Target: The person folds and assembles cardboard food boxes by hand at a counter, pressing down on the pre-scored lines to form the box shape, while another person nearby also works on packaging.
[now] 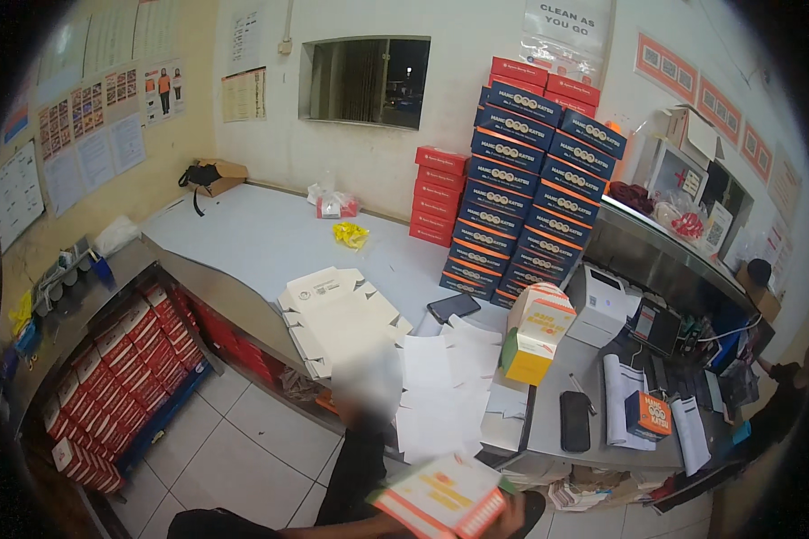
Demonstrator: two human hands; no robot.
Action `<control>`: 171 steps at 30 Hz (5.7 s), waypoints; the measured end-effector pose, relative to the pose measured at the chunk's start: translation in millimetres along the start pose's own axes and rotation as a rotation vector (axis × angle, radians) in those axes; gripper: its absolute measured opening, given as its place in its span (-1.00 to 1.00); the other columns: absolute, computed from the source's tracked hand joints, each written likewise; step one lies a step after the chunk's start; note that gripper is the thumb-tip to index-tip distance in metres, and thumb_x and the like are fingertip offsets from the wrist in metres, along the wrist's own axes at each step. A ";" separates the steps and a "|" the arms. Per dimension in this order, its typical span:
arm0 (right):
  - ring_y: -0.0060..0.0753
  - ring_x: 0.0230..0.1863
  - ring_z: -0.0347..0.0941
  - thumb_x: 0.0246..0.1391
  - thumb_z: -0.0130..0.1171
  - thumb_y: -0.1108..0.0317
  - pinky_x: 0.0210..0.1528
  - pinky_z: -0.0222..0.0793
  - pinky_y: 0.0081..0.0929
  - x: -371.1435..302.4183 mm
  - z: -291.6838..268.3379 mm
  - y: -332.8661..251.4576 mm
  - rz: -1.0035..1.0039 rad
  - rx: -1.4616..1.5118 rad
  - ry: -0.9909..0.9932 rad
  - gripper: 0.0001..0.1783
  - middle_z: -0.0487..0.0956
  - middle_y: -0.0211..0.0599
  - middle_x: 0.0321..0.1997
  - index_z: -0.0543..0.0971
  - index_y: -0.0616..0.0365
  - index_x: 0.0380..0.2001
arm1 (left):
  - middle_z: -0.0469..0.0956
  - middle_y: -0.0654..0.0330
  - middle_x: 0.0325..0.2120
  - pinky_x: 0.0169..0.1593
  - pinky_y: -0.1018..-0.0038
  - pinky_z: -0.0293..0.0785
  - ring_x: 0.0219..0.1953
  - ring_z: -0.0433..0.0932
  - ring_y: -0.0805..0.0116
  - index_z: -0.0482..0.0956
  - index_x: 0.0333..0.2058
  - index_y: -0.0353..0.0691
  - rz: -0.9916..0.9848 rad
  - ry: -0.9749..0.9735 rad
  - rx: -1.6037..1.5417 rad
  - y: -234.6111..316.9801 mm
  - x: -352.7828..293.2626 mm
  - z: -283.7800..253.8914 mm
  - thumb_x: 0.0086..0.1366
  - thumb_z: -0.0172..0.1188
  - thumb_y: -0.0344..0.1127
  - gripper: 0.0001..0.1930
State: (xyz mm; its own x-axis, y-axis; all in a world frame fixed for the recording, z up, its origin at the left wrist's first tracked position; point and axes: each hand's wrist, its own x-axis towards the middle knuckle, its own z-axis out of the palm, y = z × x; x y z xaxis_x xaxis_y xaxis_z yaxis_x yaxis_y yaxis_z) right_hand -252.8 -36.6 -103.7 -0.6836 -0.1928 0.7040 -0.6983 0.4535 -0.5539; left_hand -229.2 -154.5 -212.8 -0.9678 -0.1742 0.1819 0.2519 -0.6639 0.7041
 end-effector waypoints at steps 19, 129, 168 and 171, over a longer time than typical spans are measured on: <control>-0.26 -0.23 0.54 0.25 0.13 0.33 -0.12 0.47 -0.39 1.1 23.8 -3.0 0.548 0.127 0.192 -0.75 0.64 -0.09 -0.24 0.60 0.35 -0.19 | 0.57 0.12 -0.35 -0.22 0.31 0.47 -0.29 0.56 0.18 0.54 -0.14 -0.23 0.189 -0.042 1.134 41.2 9.2 11.4 0.28 0.20 -0.19 -0.73; -0.35 -0.15 0.51 -0.20 0.39 0.66 -0.08 0.46 -0.39 -51.7 -13.8 102.6 0.556 0.740 0.287 -0.34 0.53 -0.04 -0.16 0.22 0.11 -0.09 | 0.46 0.01 0.03 0.01 0.30 0.45 0.07 0.48 0.16 0.33 0.13 -0.28 0.254 0.225 0.995 39.8 24.6 20.3 0.23 0.32 -0.16 -0.42; -0.51 -0.25 0.54 0.12 0.17 0.63 -0.18 0.43 -0.59 -26.1 6.7 46.9 0.663 0.688 0.031 -0.94 0.59 -0.20 -0.29 0.57 0.38 -0.31 | 0.54 0.25 -0.43 -0.45 0.59 0.25 -0.47 0.40 0.56 0.61 -0.33 -0.35 0.202 0.141 0.831 49.0 11.9 21.5 0.25 0.27 -0.47 -0.93; -0.51 -0.30 0.55 0.10 0.22 0.63 -0.20 0.44 -0.61 -31.0 10.2 48.9 0.746 0.712 0.057 -0.93 0.61 -0.19 -0.31 0.55 0.39 -0.32 | 0.51 0.27 -0.48 -0.48 0.61 0.22 -0.52 0.34 0.61 0.63 -0.32 -0.36 0.125 0.094 0.739 50.0 11.1 27.1 0.25 0.28 -0.45 -0.92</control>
State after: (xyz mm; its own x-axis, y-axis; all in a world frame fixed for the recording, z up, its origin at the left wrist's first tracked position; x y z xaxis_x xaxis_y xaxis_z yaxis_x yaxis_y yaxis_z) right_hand -267.9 -17.3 -157.2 -0.9963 -0.0236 0.0830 -0.0773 -0.1826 -0.9801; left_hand -227.4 -169.9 -157.0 -0.9195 -0.2992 0.2551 0.2613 0.0199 0.9650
